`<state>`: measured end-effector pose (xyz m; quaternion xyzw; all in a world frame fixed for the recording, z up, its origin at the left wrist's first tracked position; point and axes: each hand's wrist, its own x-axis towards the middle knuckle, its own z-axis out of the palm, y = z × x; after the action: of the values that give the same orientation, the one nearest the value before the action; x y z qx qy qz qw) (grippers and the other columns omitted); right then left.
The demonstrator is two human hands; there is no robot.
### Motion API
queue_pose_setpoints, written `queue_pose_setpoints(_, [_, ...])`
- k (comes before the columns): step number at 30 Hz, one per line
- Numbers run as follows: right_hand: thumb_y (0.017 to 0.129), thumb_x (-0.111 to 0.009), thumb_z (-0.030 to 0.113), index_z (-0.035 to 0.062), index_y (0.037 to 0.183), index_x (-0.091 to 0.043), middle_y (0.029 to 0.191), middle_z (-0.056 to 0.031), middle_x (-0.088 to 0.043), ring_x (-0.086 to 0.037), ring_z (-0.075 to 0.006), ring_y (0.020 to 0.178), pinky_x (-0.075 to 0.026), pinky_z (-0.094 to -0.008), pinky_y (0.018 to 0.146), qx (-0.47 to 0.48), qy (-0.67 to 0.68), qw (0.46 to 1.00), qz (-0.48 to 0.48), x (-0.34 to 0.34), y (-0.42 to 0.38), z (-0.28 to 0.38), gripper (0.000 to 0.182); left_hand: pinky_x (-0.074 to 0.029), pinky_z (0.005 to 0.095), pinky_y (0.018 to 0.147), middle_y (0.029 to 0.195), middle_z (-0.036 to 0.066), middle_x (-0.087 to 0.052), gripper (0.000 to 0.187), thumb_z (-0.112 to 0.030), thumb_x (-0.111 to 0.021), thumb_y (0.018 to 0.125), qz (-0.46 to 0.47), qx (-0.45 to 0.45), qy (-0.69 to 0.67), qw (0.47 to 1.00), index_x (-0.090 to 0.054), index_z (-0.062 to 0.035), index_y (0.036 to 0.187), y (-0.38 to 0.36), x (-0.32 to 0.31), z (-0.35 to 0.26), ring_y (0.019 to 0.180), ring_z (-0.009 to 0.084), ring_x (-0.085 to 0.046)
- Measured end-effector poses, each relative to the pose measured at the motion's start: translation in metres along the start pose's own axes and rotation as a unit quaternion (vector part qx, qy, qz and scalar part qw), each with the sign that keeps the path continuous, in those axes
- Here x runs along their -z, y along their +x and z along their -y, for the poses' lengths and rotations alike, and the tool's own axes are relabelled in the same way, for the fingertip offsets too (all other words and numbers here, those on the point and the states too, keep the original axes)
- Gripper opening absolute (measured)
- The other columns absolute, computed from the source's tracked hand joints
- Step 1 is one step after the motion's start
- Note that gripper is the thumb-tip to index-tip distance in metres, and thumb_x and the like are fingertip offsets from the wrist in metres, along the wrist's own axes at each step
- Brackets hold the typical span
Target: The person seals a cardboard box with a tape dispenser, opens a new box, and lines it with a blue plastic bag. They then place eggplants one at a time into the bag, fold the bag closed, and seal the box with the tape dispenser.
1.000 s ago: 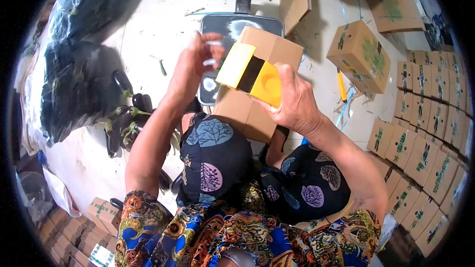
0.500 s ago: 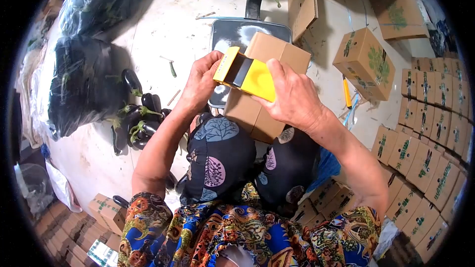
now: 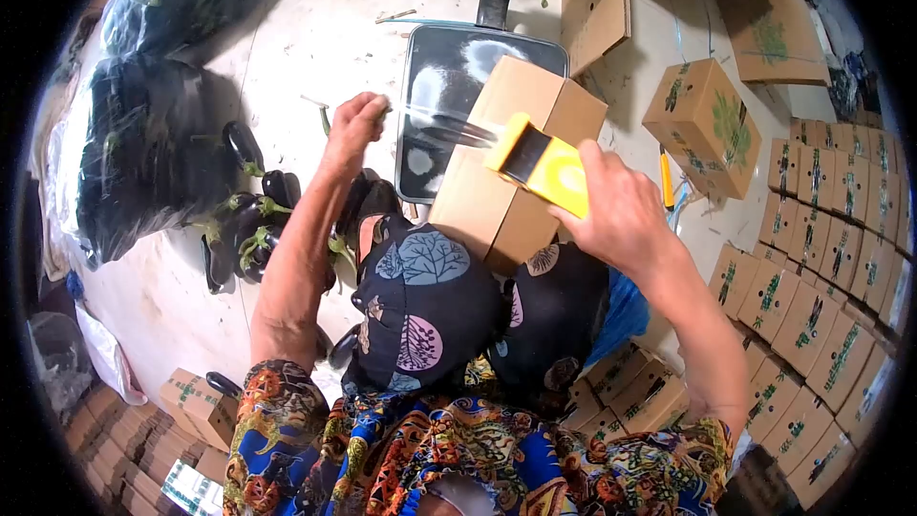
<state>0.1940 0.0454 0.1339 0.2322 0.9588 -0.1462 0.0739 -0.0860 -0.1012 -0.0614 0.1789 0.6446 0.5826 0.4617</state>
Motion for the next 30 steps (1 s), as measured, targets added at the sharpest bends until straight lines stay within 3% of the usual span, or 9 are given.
queue_pose_setpoints(5, [0.073,-0.082,0.024,-0.0021,0.111,-0.046,0.086,-0.0231,-0.062,-0.064,-0.0410,0.074,-0.054,-0.0445,0.063,-0.004,0.002,1.000,-0.021,-0.004,-0.006,-0.006,0.058,-0.031,0.0212,0.052,0.063,-0.006,-0.043,0.023,-0.024,-0.057,0.098,-0.014,-0.038,-0.013,0.999,-0.059,-0.0073,0.082,0.001,0.000,0.013,0.056,0.0047,-0.037])
queue_pose_setpoints(9, [0.072,-0.083,0.022,-0.0019,0.107,-0.050,0.087,-0.0213,-0.062,-0.065,-0.0394,0.076,-0.055,-0.0424,0.065,-0.014,0.011,0.999,-0.039,-0.004,-0.011,-0.006,0.054,-0.035,0.0237,0.054,0.064,-0.005,-0.045,0.028,-0.023,-0.056,0.099,-0.093,-0.117,0.128,0.981,-0.057,-0.0036,0.079,0.013,-0.015,0.031,0.058,0.0063,-0.039])
queue_pose_setpoints(11, [0.071,-0.083,0.022,-0.0016,0.105,-0.051,0.088,-0.0201,-0.063,-0.066,-0.0381,0.076,-0.055,-0.0407,0.065,-0.014,0.016,0.998,-0.055,-0.008,-0.013,-0.006,0.052,-0.046,0.0334,0.060,0.062,0.008,-0.056,0.025,-0.022,-0.056,0.097,-0.109,-0.154,0.223,0.956,-0.058,-0.0005,0.083,0.007,-0.027,0.030,0.057,0.0188,-0.053])
queue_pose_setpoints(14, [0.070,-0.083,0.022,-0.0012,0.105,-0.053,0.089,-0.0182,-0.062,-0.066,-0.0361,0.075,-0.056,-0.0390,0.064,0.001,0.022,0.997,-0.071,-0.011,-0.012,-0.010,0.051,-0.046,0.0529,0.057,0.065,0.023,-0.060,0.026,-0.027,-0.055,0.096,-0.058,-0.197,0.310,0.928,-0.053,-0.0059,0.081,0.014,-0.051,0.068,0.064,0.0453,-0.059])
queue_pose_setpoints(22, [0.070,-0.081,0.024,0.0002,0.106,-0.053,0.088,-0.0159,-0.061,-0.066,-0.0333,0.074,-0.055,-0.0378,0.063,0.019,0.044,0.994,-0.101,-0.022,-0.020,-0.021,0.052,-0.050,0.0552,0.065,0.087,0.022,-0.066,0.009,-0.018,-0.049,0.091,0.104,-0.158,0.561,0.806,-0.050,-0.0089,0.093,0.013,-0.077,0.064,0.078,0.0439,-0.065])
queue_pose_setpoints(25, [0.070,-0.081,0.023,0.0013,0.107,-0.052,0.087,-0.0149,-0.060,-0.066,-0.0327,0.073,-0.055,-0.0379,0.062,0.014,0.038,0.993,-0.107,-0.021,-0.021,-0.022,0.052,-0.050,0.0550,0.067,0.089,0.020,-0.066,0.008,-0.014,-0.050,0.091,0.081,-0.155,0.512,0.841,-0.053,-0.0077,0.093,0.020,-0.076,0.064,0.077,0.0449,-0.064])
queue_pose_setpoints(26, [0.070,-0.081,0.023,0.0017,0.107,-0.052,0.086,-0.0145,-0.060,-0.066,-0.0325,0.073,-0.055,-0.0380,0.062,0.009,0.043,0.994,-0.104,-0.020,-0.021,-0.021,0.052,-0.050,0.0528,0.069,0.096,0.019,-0.065,0.007,-0.010,-0.051,0.090,0.022,-0.246,0.418,0.874,-0.057,-0.0072,0.093,0.026,-0.076,0.062,0.080,0.0442,-0.064])
queue_pose_setpoints(27, [0.069,-0.081,0.022,0.0022,0.107,-0.052,0.085,-0.0141,-0.059,-0.065,-0.0324,0.072,-0.055,-0.0381,0.062,0.004,0.049,0.994,-0.102,-0.020,-0.021,-0.021,0.052,-0.050,0.0481,0.073,0.102,0.019,-0.063,0.011,-0.011,-0.055,0.089,-0.052,-0.219,0.399,0.889,-0.061,-0.0062,0.098,0.031,-0.078,0.061,0.087,0.0414,-0.063])
queue_pose_setpoints(30, [0.068,-0.082,0.022,0.0038,0.106,-0.051,0.084,-0.0129,-0.057,-0.065,-0.0319,0.072,-0.055,-0.0387,0.061,0.001,0.052,0.994,-0.098,-0.020,-0.022,-0.022,0.053,-0.048,0.0423,0.086,0.109,0.018,-0.062,0.026,-0.018,-0.059,0.091,-0.027,-0.353,0.290,0.889,-0.062,-0.0061,0.115,0.036,-0.097,-0.023,0.101,0.0368,-0.059])
